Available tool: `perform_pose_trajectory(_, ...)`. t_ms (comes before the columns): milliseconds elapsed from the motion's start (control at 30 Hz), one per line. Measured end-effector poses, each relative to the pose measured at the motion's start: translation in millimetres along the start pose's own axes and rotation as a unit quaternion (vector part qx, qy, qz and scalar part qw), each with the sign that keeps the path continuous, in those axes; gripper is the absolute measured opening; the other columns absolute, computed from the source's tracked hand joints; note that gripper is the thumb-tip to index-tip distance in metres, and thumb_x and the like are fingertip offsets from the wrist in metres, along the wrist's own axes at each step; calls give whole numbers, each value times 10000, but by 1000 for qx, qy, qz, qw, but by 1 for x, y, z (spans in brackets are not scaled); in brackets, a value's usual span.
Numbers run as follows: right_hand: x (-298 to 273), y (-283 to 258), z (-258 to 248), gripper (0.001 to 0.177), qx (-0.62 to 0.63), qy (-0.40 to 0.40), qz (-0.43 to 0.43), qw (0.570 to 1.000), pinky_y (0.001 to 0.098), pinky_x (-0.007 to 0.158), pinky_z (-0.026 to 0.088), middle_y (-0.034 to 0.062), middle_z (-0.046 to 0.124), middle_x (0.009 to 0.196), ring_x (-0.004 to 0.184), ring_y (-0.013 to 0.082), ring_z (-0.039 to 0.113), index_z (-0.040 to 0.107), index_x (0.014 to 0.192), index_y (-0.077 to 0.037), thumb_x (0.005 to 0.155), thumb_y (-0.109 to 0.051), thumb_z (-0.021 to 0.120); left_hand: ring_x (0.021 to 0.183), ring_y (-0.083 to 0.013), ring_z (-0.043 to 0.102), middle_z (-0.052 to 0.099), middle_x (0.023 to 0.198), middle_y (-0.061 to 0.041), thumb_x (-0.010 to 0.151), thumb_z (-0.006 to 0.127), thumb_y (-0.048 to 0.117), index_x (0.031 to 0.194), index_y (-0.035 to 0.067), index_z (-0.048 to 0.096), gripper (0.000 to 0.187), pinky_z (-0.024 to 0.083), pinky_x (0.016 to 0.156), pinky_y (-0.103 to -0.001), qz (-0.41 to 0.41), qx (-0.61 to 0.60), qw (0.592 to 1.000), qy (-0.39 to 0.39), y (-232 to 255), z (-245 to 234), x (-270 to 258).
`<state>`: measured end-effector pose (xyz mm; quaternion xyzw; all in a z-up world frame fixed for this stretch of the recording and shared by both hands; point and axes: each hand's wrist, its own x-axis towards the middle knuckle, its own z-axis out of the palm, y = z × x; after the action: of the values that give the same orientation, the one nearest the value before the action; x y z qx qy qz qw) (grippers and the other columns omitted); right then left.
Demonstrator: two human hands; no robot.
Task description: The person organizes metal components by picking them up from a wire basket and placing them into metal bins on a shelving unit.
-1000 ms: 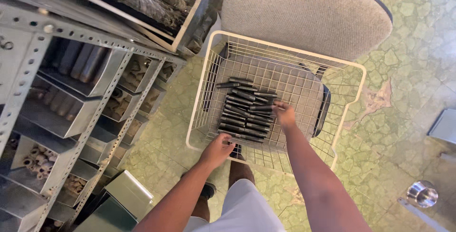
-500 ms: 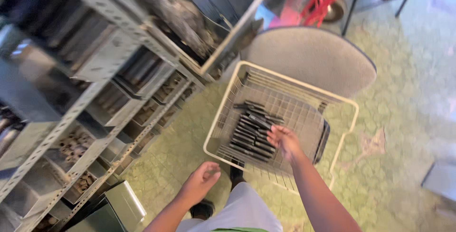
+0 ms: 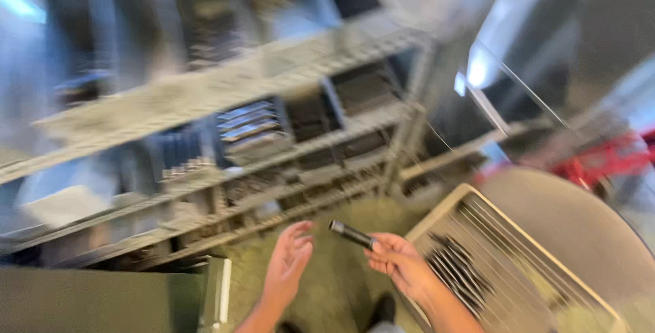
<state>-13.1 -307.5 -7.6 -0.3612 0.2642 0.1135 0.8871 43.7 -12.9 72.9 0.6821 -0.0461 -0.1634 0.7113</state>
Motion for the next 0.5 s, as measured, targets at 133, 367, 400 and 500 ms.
perform_pose_trajectory(133,-10,-4,124,404,-75,-50,5,996,456,864,650,232,810,1138,999,319,788,728,1353,114,971,-16,739,1398,-314,632,620,1574,-122,1030,657,376,1558,55,526,632,482,1182,-488,122,-84,988,38,25,-66,-23)
perform_pose_trajectory(367,14,12,273,417,-143,-110,-45,983,332,664,629,149,821,946,941,263,821,771,1338,54,943,-74,809,1427,-299,676,653,1580,-95,984,644,457,1534,90,576,665,521,1214,-500,121,-53,983,130,115,-182,-50)
perform_pose_trajectory(400,17,12,293,433,-160,-122,-74,977,323,691,635,150,824,948,946,257,819,775,1351,62,940,-72,807,1431,-297,671,647,1589,-93,974,633,481,1544,100,564,688,528,1208,-504,123,-39,980,149,126,-200,-48)
perform_pose_trajectory(500,13,4,364,543,-194,-124,-124,965,326,759,626,203,821,995,888,242,772,728,1431,77,924,-100,804,1446,-298,653,622,1604,-88,964,599,547,1568,125,525,740,529,1216,-520,156,-3,973,169,169,-251,-44)
